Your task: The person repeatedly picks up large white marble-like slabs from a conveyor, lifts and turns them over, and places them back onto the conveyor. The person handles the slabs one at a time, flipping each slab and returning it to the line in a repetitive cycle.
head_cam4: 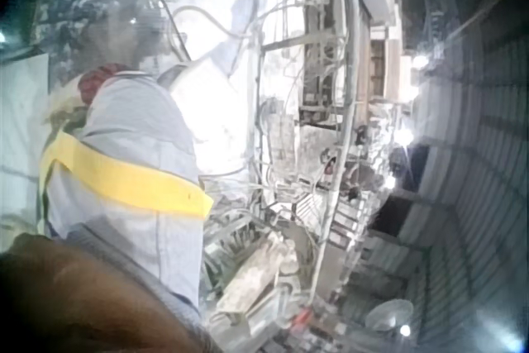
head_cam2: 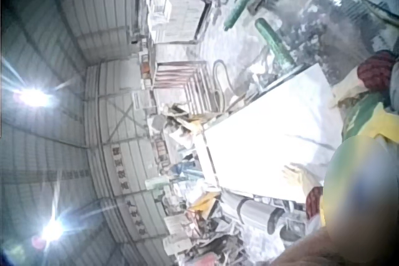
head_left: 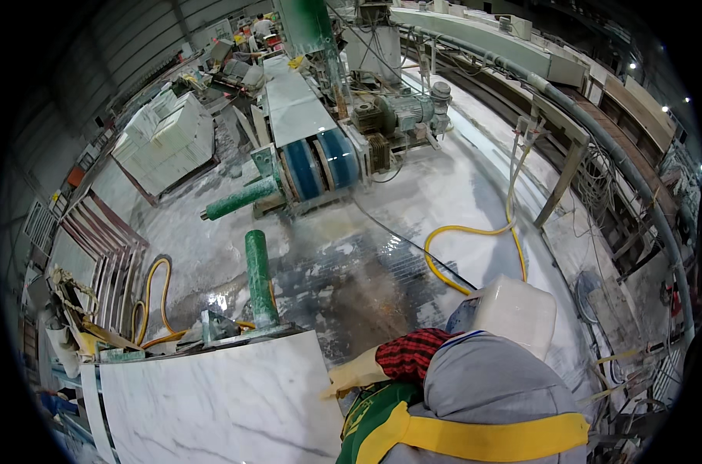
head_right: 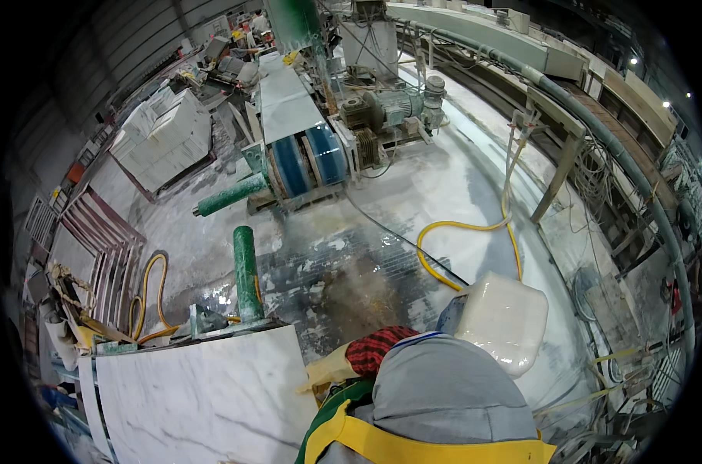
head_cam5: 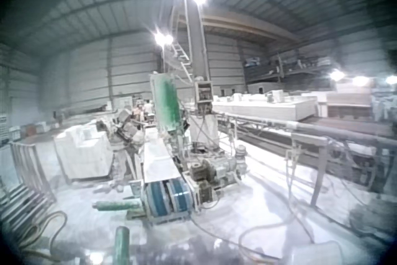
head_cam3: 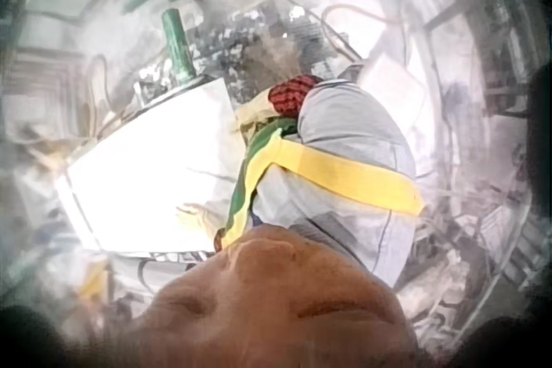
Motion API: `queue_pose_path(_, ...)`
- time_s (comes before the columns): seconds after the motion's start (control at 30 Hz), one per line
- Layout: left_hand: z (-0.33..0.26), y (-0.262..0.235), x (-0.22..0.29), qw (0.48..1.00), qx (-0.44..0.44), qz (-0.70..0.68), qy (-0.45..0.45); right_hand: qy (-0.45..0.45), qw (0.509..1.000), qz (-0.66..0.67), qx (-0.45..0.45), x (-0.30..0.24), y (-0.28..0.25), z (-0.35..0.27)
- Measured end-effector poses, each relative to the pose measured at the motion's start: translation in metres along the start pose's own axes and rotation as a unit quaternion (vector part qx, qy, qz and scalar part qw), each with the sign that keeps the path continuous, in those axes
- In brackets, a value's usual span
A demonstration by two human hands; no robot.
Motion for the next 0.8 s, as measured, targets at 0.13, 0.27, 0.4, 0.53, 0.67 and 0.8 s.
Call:
queue_pose_path(0.13, 0.014, -0.01, 0.011, 0.999, -0.028, -0.025, -0.007, -0.015, 0.998, 0.056, -0.011, 0.008, -0.002, 0.0)
queue_pose_path(0.27, 0.021, -0.037, 0.02, 0.996, -0.062, -0.054, -0.027, -0.015, 0.998, 0.047, 0.048, 0.002, 0.004, -0.01)
queue_pose_path(0.4, 0.026, -0.059, 0.026, 0.991, -0.104, -0.063, -0.05, 0.007, 0.998, 0.07, 0.001, -0.006, 0.0, -0.015)
queue_pose_path(0.53, 0.031, -0.058, 0.027, 0.98, -0.146, -0.108, -0.087, 0.008, 0.999, 0.048, 0.003, 0.001, -0.002, -0.011)
queue_pose_path(0.67, 0.033, -0.063, 0.028, 0.937, -0.237, -0.181, -0.18, 0.088, 0.996, -0.011, -0.021, 0.0, -0.001, -0.007)
queue_pose_path(0.8, 0.039, -0.07, 0.024, 0.851, -0.332, -0.271, -0.303, -0.087, 0.991, -0.081, -0.066, 0.02, 0.002, -0.015)
Point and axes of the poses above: each hand's wrist, its own z-axis towards the middle knuckle, its own y-axis out of the palm, x = y × z, the point moved 1 cm from there along z, towards the middle knuckle, and after that the axes turned 15 degrees about -y, right-handed, at the moved point
